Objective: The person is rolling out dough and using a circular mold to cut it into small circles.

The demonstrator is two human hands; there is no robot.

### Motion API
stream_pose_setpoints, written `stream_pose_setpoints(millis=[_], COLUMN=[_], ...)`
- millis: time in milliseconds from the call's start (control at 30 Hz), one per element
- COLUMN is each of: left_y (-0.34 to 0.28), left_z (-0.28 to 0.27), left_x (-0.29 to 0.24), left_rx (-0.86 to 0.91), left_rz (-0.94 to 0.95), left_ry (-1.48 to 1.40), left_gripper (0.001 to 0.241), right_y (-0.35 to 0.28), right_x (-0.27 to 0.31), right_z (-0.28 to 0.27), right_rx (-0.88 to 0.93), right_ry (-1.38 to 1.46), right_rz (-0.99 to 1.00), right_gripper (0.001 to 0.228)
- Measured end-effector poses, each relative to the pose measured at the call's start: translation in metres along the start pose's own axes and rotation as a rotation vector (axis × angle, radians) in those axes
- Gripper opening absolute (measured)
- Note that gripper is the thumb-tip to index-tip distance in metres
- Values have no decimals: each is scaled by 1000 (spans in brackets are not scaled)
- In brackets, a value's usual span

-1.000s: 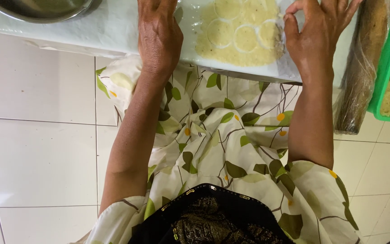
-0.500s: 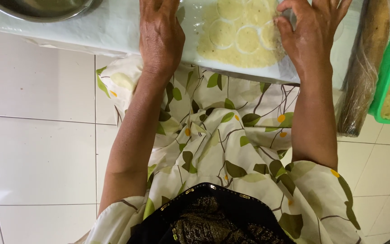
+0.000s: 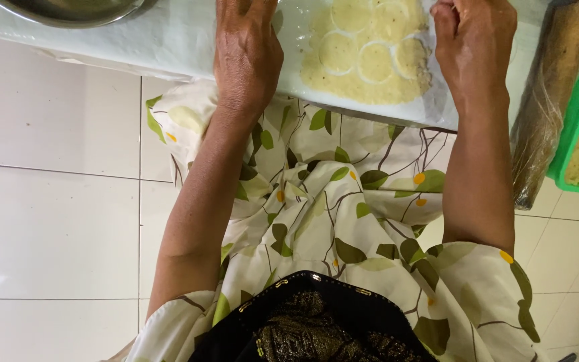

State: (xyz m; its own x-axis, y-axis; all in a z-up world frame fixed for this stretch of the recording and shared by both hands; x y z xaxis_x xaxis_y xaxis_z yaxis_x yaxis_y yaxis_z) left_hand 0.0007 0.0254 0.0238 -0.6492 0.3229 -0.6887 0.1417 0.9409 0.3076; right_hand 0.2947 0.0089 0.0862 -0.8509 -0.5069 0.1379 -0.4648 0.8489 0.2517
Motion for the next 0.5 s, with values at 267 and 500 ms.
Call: stream_pose_setpoints(millis=[267, 500], left_y=[0, 1], left_z=[-1, 4], left_x=[-2, 3], left_rx=[12, 9], left_rz=[8, -16], left_ry=[2, 26], left_gripper=[42, 46], right_y=[2, 4], right_x=[14, 5], right_z=[-1, 8], right_rx=[177, 155], right_ry=[118, -212], right_rz=[111, 71], right_gripper=[23, 16])
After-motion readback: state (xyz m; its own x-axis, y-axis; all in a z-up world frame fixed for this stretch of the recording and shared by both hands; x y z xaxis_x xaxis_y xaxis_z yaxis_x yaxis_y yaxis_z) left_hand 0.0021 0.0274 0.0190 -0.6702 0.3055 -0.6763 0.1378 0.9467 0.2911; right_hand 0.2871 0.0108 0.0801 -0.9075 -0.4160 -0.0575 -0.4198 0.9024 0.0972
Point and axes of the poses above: each hand's wrist, its own y-axis towards the middle knuckle, its own z-axis out of the palm, x = y × z, the point moved 3 cm from there along y, towards the middle knuckle, and after that the axes turned 12 degrees about x, right-handed, at the moved point
